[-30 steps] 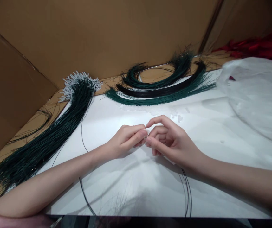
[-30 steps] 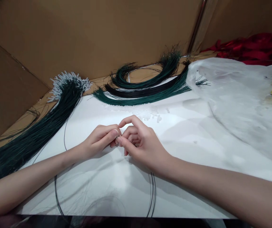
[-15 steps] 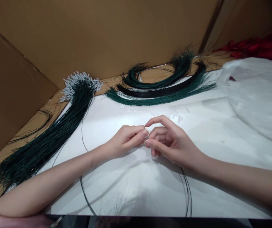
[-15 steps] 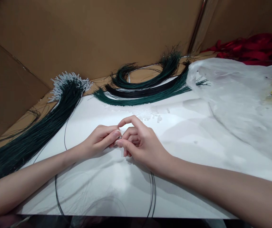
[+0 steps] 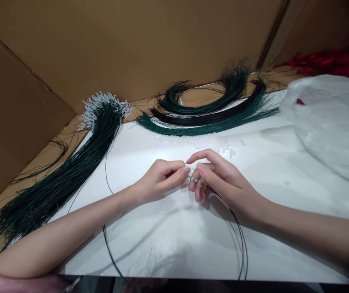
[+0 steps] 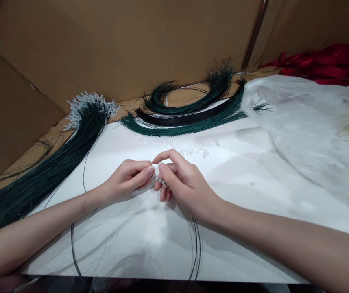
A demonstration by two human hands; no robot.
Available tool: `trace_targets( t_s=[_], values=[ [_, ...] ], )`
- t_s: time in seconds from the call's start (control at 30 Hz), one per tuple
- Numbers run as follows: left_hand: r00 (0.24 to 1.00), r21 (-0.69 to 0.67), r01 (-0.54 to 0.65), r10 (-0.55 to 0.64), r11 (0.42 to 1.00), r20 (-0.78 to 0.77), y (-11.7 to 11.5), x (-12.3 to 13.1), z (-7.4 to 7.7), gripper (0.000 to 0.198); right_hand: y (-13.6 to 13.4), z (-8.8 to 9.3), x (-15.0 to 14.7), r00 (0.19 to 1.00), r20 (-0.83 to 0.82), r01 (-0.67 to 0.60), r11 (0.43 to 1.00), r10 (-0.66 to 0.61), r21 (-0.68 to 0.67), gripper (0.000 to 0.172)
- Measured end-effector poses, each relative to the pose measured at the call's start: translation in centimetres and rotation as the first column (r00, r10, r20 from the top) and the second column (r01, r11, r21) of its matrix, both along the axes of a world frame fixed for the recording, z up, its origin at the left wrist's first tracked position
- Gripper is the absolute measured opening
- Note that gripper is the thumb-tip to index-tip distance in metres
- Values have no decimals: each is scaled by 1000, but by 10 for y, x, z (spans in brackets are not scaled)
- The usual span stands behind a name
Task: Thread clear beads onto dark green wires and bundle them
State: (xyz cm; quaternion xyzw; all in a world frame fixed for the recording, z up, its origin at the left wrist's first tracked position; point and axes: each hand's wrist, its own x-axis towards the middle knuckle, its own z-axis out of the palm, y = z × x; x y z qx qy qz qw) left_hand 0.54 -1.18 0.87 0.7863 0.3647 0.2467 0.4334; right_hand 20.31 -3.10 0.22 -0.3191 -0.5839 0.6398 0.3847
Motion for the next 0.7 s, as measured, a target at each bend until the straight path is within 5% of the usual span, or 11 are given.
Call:
trace_targets(
  t_s=[0.7],
  values=[
    [994,15,-102,101,995,40,1,-2,-2,45,0,2,5,995,90,27,992,-38,120,17]
  ],
)
